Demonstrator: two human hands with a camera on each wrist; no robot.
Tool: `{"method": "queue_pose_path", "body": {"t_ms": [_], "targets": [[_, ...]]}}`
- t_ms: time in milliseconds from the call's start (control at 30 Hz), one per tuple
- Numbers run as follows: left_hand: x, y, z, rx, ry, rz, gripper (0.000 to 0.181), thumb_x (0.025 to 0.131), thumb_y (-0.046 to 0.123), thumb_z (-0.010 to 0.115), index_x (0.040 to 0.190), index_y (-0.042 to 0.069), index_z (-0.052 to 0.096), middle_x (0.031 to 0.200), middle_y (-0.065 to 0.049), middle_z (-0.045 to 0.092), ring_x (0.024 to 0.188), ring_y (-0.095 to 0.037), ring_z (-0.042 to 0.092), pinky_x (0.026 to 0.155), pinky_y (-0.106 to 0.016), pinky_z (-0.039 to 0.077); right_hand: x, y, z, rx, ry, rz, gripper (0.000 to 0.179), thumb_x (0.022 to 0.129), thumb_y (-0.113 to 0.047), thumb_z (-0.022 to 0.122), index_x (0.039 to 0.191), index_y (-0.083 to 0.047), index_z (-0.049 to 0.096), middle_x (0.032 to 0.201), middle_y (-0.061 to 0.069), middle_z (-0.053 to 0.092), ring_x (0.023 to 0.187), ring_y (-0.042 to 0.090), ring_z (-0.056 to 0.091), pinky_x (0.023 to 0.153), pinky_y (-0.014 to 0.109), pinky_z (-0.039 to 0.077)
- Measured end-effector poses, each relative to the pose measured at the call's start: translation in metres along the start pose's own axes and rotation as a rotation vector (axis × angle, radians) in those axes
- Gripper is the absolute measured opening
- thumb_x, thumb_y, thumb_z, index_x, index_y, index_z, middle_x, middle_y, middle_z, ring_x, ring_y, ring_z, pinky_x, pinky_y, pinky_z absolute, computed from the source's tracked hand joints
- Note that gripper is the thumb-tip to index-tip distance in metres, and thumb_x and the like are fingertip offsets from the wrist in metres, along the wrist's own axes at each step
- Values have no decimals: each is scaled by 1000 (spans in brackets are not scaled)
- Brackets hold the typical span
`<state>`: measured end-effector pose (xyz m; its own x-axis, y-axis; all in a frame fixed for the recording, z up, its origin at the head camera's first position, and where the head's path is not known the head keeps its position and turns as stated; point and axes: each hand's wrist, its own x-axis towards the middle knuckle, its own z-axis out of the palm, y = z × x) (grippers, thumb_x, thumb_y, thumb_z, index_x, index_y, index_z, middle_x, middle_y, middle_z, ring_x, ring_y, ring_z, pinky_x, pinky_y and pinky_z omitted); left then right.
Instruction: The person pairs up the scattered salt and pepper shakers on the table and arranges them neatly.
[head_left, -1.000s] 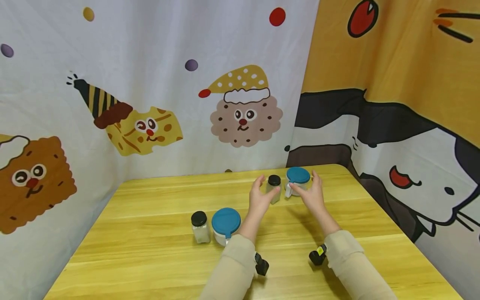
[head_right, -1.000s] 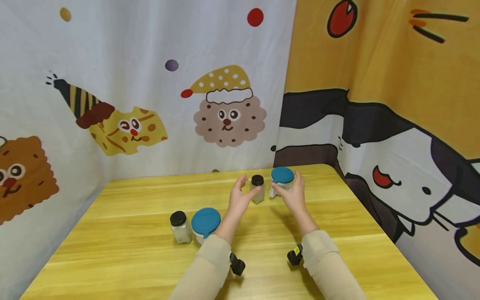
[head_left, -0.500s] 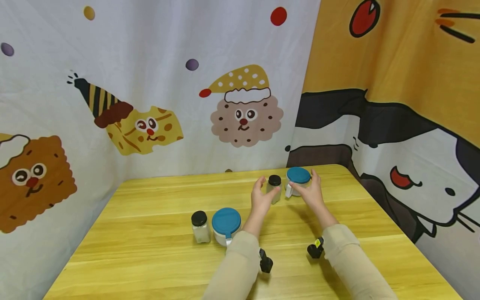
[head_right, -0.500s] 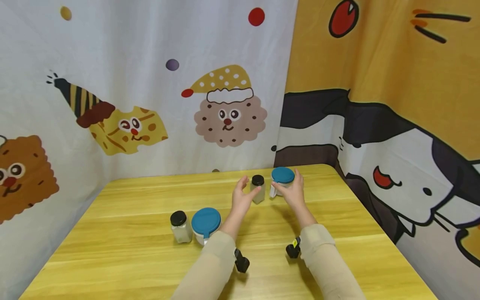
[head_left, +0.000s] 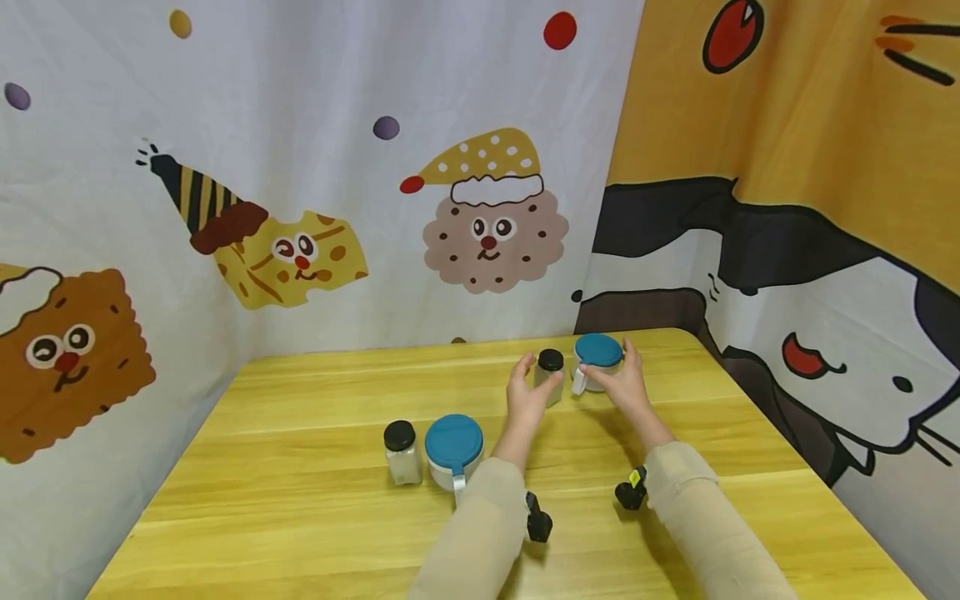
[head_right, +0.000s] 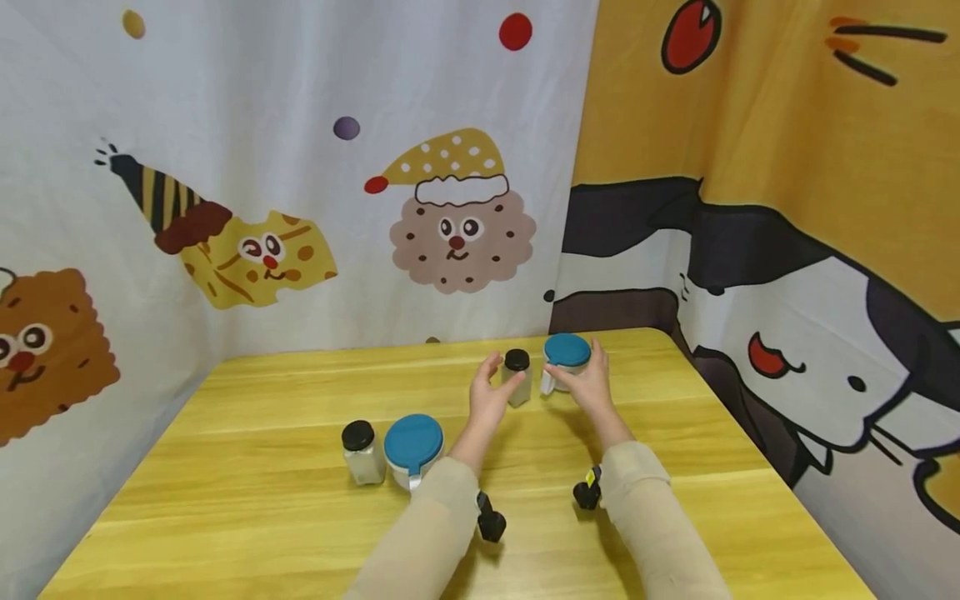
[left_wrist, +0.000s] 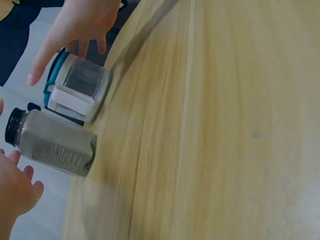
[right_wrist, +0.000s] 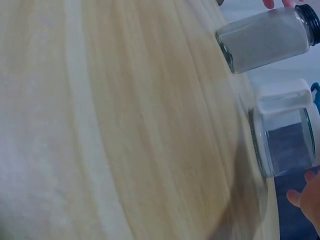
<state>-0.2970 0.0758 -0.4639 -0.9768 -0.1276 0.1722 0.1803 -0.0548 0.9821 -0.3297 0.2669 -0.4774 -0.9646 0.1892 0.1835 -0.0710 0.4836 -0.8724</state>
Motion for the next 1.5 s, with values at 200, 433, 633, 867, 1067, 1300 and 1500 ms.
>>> {"method": "queue_pose_path", "body": {"t_ms": [200,433,633,867,1067,1300,1500], "targets": [[3,-4,1,24,-2,-13,63,82,16,78,137,2,50,134,-12,53,128,-32,41,106,-46,32,3,5,-1,6,-24,19,116,78,-43,78,153,-7,-3,155,25,5,139,43,14,108,59,19],[6,-5,0,35,-11,-21,63,83,17,77,137,3,49,135,-11,53,128,-32,41,106,-45,32,6,9,-2,21,-54,26,117,79,-43,77,153,-4,-4,155,26,1,139,43,13,109,58,19],[7,-5,3,31,-36,-26,64,84,18,76,139,2,48,137,-12,50,128,-32,41,106,-45,33,12,12,-2,41,-58,33,116,79,-42,77,153,-6,-4,156,23,0,141,41,9,110,57,16],[10,0,5,61,-40,-17,64,83,17,76,138,-1,48,136,-14,51,127,-34,42,105,-46,34,16,13,0,52,-69,18,115,80,-38,78,153,-5,-5,156,23,0,141,40,8,111,56,13],[11,-2,7,87,-41,-34,63,82,13,78,136,-2,50,136,-16,51,126,-35,44,104,-46,35,15,18,2,59,-99,44,116,81,-36,77,152,-8,-11,156,22,-3,141,41,8,110,57,14],[14,-6,7,94,-54,-66,64,84,17,76,139,-1,47,139,-16,49,128,-35,41,104,-46,35,17,17,4,82,-96,62,120,79,-36,79,152,-13,-14,156,23,-4,141,41,8,110,57,14],[18,-7,8,96,-53,-67,63,84,16,76,138,-1,48,138,-15,49,127,-34,43,104,-45,35,18,17,5,93,-92,73,121,78,-35,80,152,-15,-14,157,22,-2,141,41,8,111,56,13]]}}
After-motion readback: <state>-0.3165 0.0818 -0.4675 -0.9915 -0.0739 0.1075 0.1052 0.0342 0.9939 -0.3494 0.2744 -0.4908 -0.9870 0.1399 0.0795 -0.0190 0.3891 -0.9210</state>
